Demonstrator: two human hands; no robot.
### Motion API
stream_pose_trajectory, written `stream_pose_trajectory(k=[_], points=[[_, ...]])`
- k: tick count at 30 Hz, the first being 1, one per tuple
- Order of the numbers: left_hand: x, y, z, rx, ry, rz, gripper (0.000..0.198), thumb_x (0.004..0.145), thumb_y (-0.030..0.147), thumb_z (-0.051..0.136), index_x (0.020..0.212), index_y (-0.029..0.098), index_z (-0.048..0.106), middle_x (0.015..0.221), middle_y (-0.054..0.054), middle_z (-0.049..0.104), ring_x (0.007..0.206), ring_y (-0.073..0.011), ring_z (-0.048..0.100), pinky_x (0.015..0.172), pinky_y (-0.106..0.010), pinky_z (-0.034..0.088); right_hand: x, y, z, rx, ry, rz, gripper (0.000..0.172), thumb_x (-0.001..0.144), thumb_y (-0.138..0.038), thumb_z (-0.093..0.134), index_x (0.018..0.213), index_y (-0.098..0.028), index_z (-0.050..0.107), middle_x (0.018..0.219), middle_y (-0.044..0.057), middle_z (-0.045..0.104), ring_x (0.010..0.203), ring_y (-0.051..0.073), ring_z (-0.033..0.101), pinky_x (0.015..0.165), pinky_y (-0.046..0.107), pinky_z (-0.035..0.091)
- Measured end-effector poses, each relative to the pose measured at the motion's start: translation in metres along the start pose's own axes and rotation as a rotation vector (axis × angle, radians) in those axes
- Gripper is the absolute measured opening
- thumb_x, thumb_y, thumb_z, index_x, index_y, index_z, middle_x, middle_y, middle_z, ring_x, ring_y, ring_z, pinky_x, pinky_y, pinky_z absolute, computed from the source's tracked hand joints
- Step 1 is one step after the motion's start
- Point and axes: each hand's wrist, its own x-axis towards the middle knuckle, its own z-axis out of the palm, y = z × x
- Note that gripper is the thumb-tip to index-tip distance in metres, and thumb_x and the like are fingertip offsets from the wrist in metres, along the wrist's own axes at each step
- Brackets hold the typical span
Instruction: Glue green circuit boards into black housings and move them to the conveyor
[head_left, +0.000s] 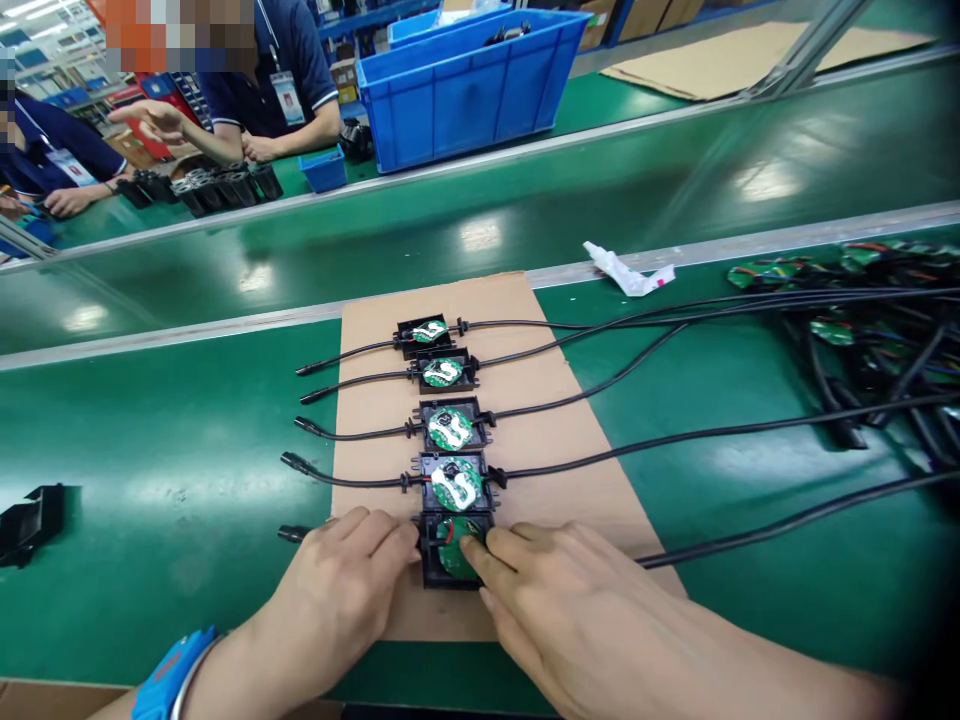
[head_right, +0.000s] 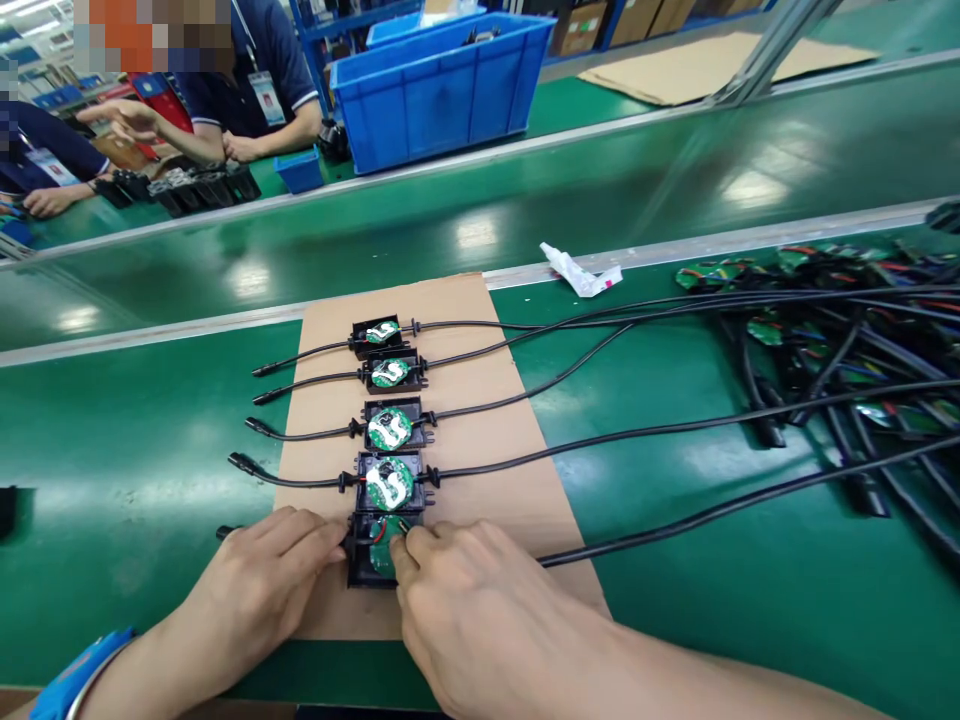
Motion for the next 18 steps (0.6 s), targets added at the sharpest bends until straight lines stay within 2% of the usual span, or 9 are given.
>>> stream_pose_trajectory(k=[3, 6, 10, 14, 16, 18], points=[[-0.001, 0.005, 0.0, 0.11, -0.056, 0.059, 0.029, 0.085, 0.004, 0.039, 0.105, 0.013, 0.058, 0.08, -0.009, 0.063, 0.066, -0.0212, 0.056, 0.055, -0.031, 0.047, -0.002, 0.0, 0.002, 0.006, 0.002, 0.0, 0.022, 0.079, -0.014, 0.054, 0.097, -0.015, 0.067, 0.083, 0.004, 0.066, 0.067, 0.018, 0.06, 0.052, 0.033, 0.03], [0.001, 0.011, 0.005, 0.185, -0.107, 0.095, 0.03, 0.075, 0.001, 0.04, 0.093, 0.014, 0.059, 0.075, -0.01, 0.061, 0.063, -0.0225, 0.052, 0.052, -0.031, 0.042, -0.003, 0.001, 0.003, 0.019, -0.004, 0.001, 0.024, 0.08, -0.016, 0.054, 0.1, -0.016, 0.067, 0.084, 0.003, 0.067, 0.068, 0.018, 0.06, 0.052, 0.034, 0.031], [0.004, 0.018, 0.011, 0.275, -0.093, 0.06, 0.028, 0.072, -0.001, 0.039, 0.082, 0.015, 0.06, 0.068, -0.011, 0.058, 0.058, -0.0224, 0.048, 0.047, -0.03, 0.033, -0.002, 0.0, 0.005, 0.031, 0.004, 0.012, 0.022, 0.081, -0.016, 0.053, 0.097, -0.015, 0.068, 0.084, 0.003, 0.067, 0.067, 0.019, 0.061, 0.053, 0.034, 0.031], [0.003, 0.018, 0.005, 0.218, -0.032, 0.0, 0.026, 0.081, 0.004, 0.043, 0.094, 0.016, 0.062, 0.072, -0.008, 0.06, 0.061, -0.0212, 0.052, 0.054, -0.03, 0.041, -0.002, 0.0, 0.003, 0.072, -0.025, 0.051, 0.022, 0.083, -0.019, 0.05, 0.096, -0.016, 0.067, 0.083, 0.004, 0.066, 0.07, 0.02, 0.061, 0.056, 0.033, 0.034], [0.001, 0.019, -0.001, 0.143, 0.028, -0.033, 0.027, 0.086, 0.007, 0.045, 0.105, 0.016, 0.061, 0.085, -0.009, 0.065, 0.073, -0.0226, 0.057, 0.064, -0.033, 0.048, -0.004, 0.001, -0.002, 0.121, -0.057, 0.082, 0.023, 0.084, -0.022, 0.049, 0.1, -0.017, 0.065, 0.087, 0.005, 0.066, 0.074, 0.021, 0.062, 0.061, 0.033, 0.038], [0.001, 0.021, -0.003, 0.023, 0.044, -0.009, 0.028, 0.088, 0.009, 0.046, 0.112, 0.015, 0.058, 0.1, -0.011, 0.065, 0.086, -0.0244, 0.06, 0.076, -0.037, 0.051, -0.006, 0.003, -0.009, 0.185, -0.102, 0.116, 0.024, 0.083, -0.023, 0.049, 0.103, -0.017, 0.06, 0.089, 0.005, 0.065, 0.075, 0.021, 0.062, 0.064, 0.032, 0.04]])
